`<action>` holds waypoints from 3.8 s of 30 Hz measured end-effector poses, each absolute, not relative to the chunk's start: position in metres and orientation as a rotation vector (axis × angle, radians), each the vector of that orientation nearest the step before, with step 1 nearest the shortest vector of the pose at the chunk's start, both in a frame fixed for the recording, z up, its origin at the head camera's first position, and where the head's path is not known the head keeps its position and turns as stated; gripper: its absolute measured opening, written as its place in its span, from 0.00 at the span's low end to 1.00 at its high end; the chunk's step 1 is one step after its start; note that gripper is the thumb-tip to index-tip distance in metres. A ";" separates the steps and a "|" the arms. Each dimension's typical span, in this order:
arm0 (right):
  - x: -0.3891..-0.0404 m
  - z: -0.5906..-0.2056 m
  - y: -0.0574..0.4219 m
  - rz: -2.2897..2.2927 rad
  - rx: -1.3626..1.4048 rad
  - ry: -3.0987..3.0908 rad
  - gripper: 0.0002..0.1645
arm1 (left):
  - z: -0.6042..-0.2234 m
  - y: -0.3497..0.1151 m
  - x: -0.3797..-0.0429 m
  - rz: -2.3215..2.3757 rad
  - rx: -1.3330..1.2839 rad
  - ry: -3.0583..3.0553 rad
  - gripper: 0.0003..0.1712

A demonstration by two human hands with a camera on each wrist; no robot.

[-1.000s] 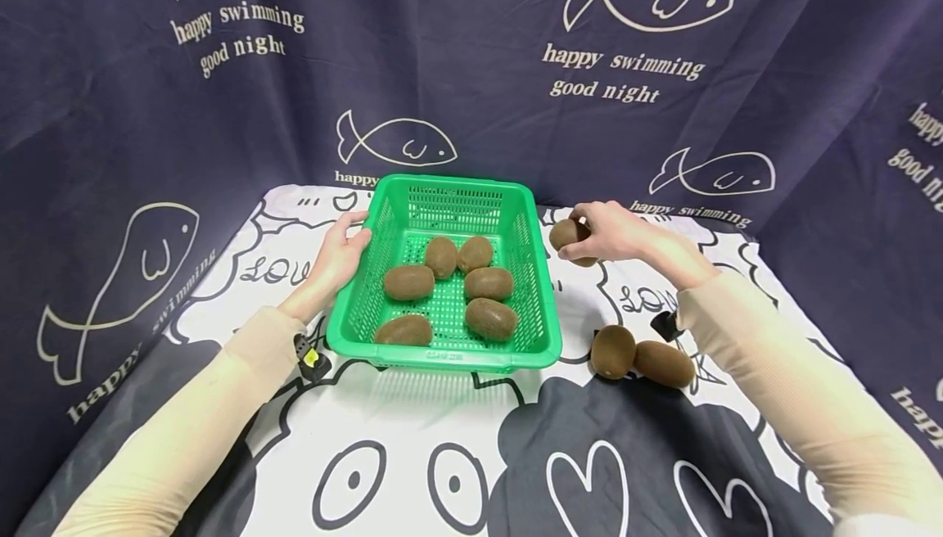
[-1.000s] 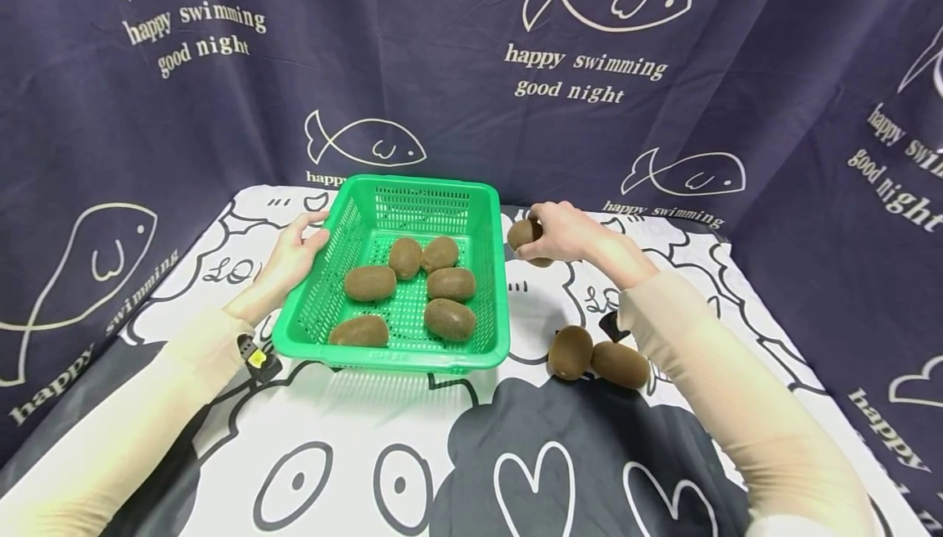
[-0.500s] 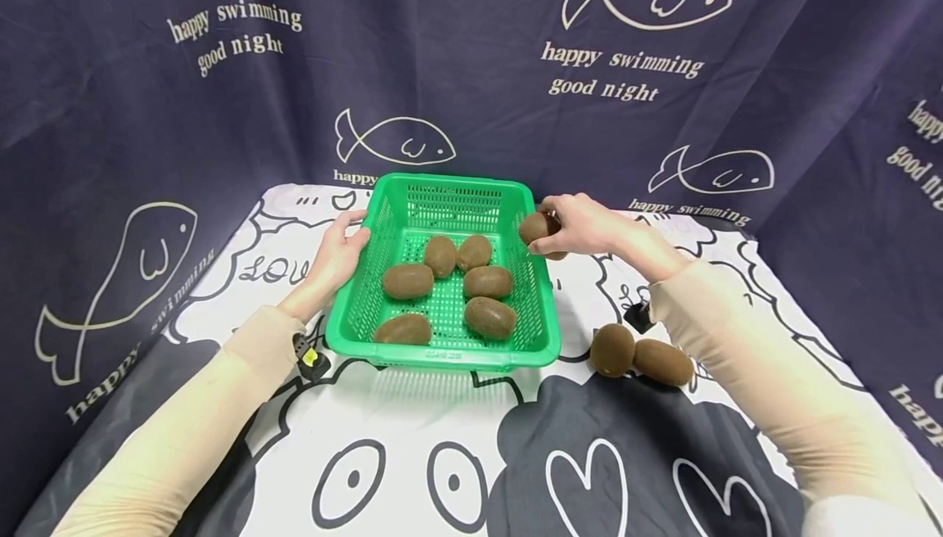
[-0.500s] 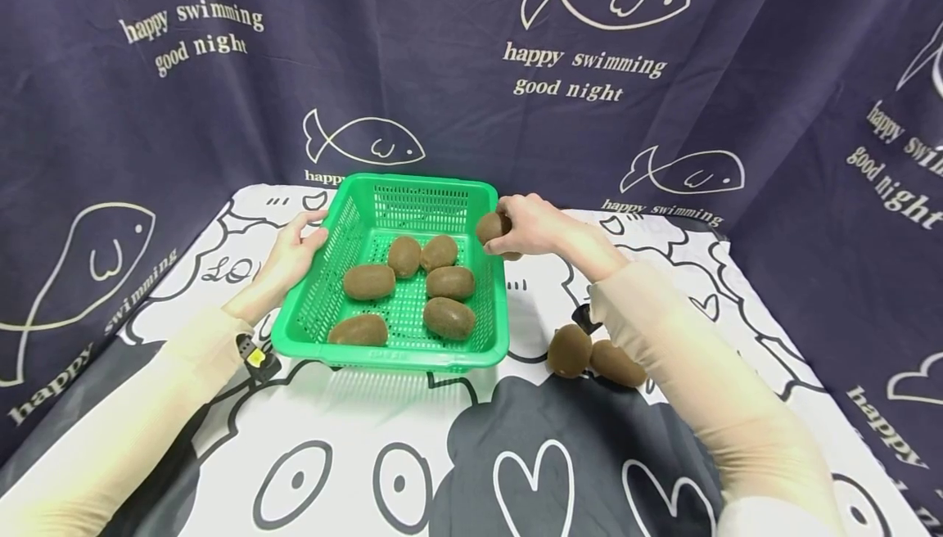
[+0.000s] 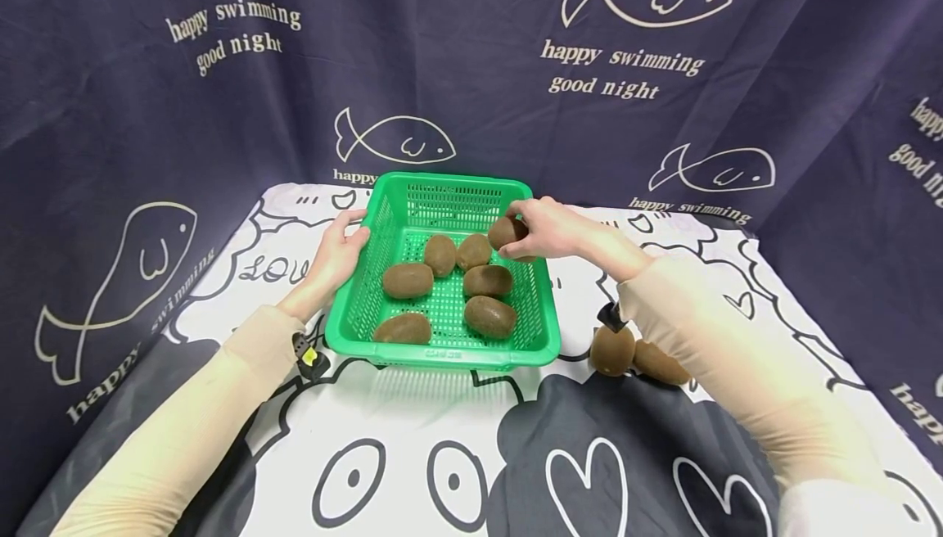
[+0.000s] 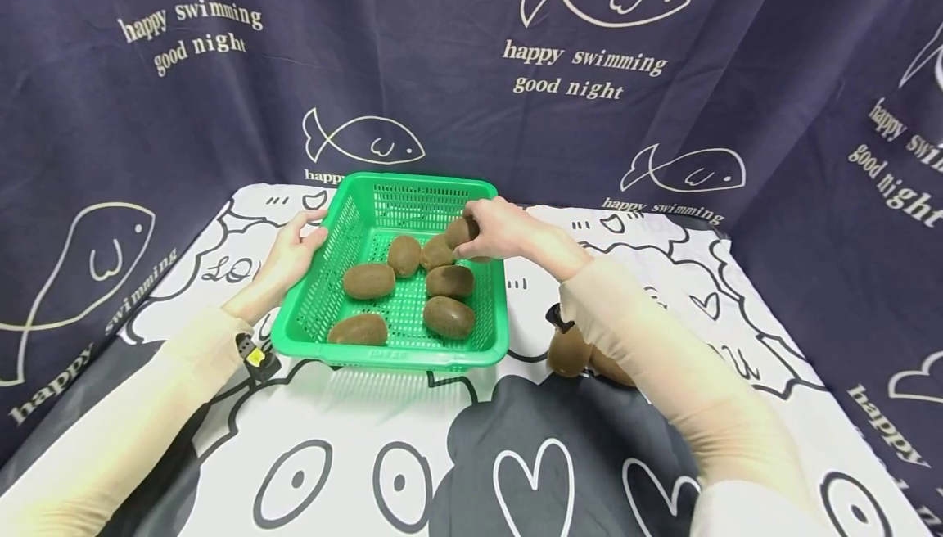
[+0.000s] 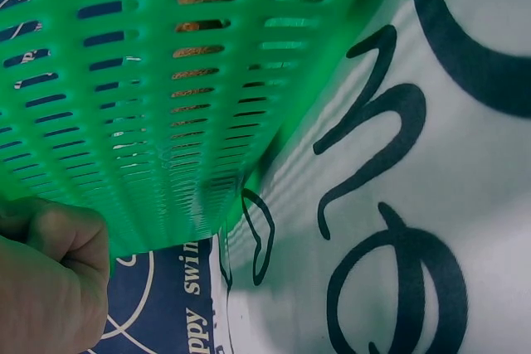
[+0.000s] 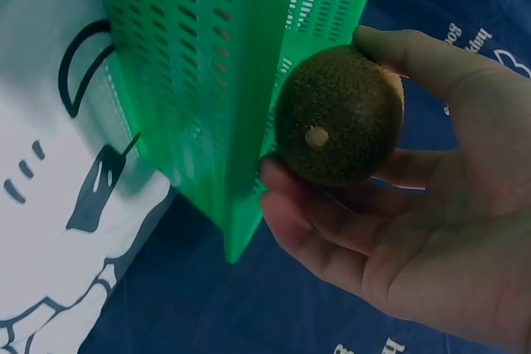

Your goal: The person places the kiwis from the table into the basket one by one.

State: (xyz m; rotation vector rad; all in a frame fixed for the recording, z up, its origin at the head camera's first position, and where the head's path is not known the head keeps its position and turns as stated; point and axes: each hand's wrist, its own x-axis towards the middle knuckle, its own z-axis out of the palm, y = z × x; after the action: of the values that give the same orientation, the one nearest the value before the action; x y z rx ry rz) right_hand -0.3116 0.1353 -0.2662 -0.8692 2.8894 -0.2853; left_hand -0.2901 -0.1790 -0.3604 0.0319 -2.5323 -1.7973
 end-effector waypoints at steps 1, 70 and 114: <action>-0.312 -0.267 0.133 -0.287 -0.878 2.885 0.30 | -0.361 -0.179 -0.290 -1.800 0.033 -2.533 0.27; -0.225 -0.322 0.255 -0.326 -0.772 2.909 0.45 | -0.363 -0.181 -0.290 -1.832 0.038 -2.505 0.27; -0.225 -0.336 0.253 -0.291 -0.844 2.956 0.44 | -0.364 -0.180 -0.289 -1.829 0.025 -2.504 0.27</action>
State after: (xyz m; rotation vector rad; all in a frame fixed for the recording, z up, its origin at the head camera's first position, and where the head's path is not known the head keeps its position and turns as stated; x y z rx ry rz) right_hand -0.2252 0.2525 -0.3358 -0.8435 2.9561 -0.2906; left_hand -0.2892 -0.1802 -0.3637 0.0253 -2.5042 -1.8295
